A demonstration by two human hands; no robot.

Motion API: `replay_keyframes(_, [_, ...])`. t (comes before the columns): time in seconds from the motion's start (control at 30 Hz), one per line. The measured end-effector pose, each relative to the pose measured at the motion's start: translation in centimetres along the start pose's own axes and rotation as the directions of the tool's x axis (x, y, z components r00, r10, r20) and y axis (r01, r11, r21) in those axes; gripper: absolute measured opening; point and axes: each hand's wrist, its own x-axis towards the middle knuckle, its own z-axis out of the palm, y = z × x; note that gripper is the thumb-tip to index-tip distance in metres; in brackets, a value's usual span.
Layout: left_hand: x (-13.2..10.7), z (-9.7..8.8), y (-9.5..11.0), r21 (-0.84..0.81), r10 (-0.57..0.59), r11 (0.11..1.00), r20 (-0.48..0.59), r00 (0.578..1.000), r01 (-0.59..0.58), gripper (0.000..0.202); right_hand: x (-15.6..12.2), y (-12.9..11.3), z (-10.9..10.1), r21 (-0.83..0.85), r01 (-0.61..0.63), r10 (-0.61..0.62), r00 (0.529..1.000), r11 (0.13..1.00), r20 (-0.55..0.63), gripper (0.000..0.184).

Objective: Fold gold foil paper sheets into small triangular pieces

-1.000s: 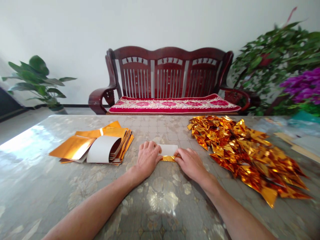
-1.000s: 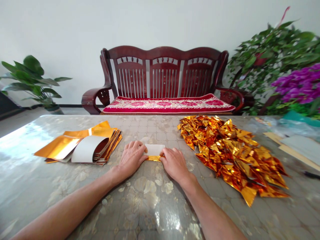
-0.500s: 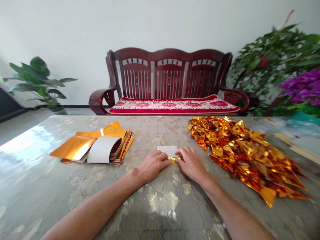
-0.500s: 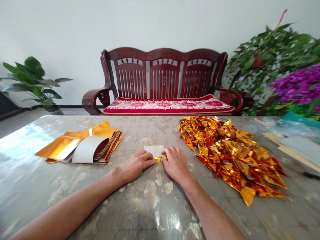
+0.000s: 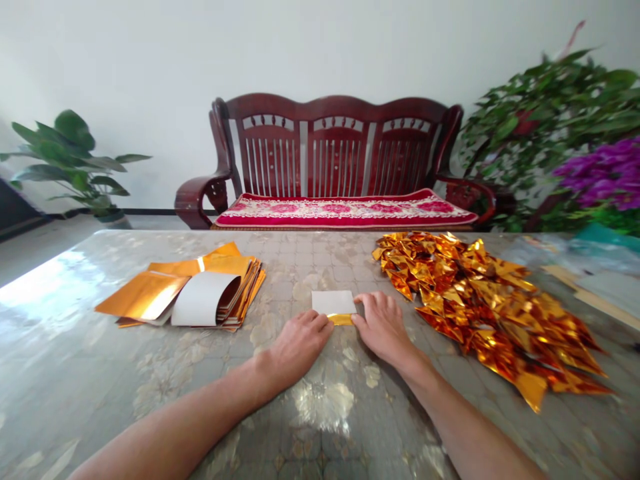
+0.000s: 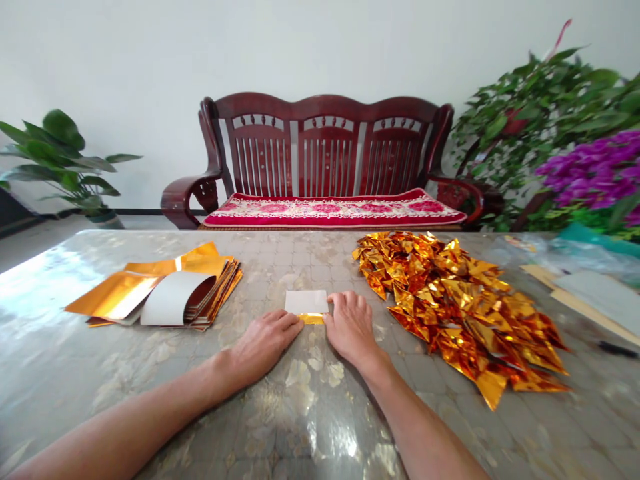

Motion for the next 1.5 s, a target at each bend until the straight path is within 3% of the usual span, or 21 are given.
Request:
replay_keyframes(0.23, [-1.0,-0.1,0.4,0.043,-0.123,0.992,0.039,0.992,0.122,0.015,0.9,2.0,0.0,0.008,0.019,-0.019,1.0,1.0,0.016,0.026])
replay_keyframes(0.47, [-0.9,0.9,-0.6,-0.007,-0.138,0.99,-0.054,0.989,0.138,0.015,1.7,2.9,0.3,0.273,0.045,-0.035,0.999,0.961,-0.04,0.022])
replay_keyframes(0.67, [-0.4,1.2,-1.0,0.011,-0.158,0.987,-0.107,0.982,0.16,0.014,1.6,3.0,-0.1,0.345,0.137,-0.135,0.99,0.929,-0.03,0.025])
replay_keyframes(0.77, [-0.3,1.3,-1.0,0.009,-0.161,0.987,-0.122,0.979,0.163,0.015,1.6,2.9,-0.5,0.353,0.148,-0.155,0.988,0.924,-0.011,0.031])
replay_keyframes(0.97, [-0.2,1.0,-0.8,-0.052,-0.211,0.977,-0.164,0.964,0.205,0.022,1.4,2.3,-0.6,0.251,0.168,-0.17,0.985,0.953,-0.016,0.01])
replay_keyframes(1.03, [-0.2,0.8,-0.8,-0.085,-0.236,0.971,-0.169,0.957,0.224,0.032,1.4,2.3,-0.5,0.261,0.166,-0.165,0.986,0.951,-0.027,0.007])
replay_keyframes(1.13, [0.1,0.8,-1.1,-0.125,-0.271,0.959,-0.159,0.949,0.253,0.045,1.5,2.3,-0.4,0.331,0.161,-0.154,0.987,0.93,-0.048,0.01])
replay_keyframes(1.33, [0.6,1.2,-1.9,-0.232,-0.345,0.924,-0.163,0.924,0.304,0.026,1.2,1.7,-1.1,0.531,0.158,-0.157,0.986,0.833,-0.048,0.031])
replay_keyframes(1.5, [0.7,1.9,-2.8,-0.393,-0.371,0.883,-0.247,0.895,0.257,0.035,0.3,0.5,-2.1,0.592,0.241,-0.309,0.951,0.769,0.013,0.044])
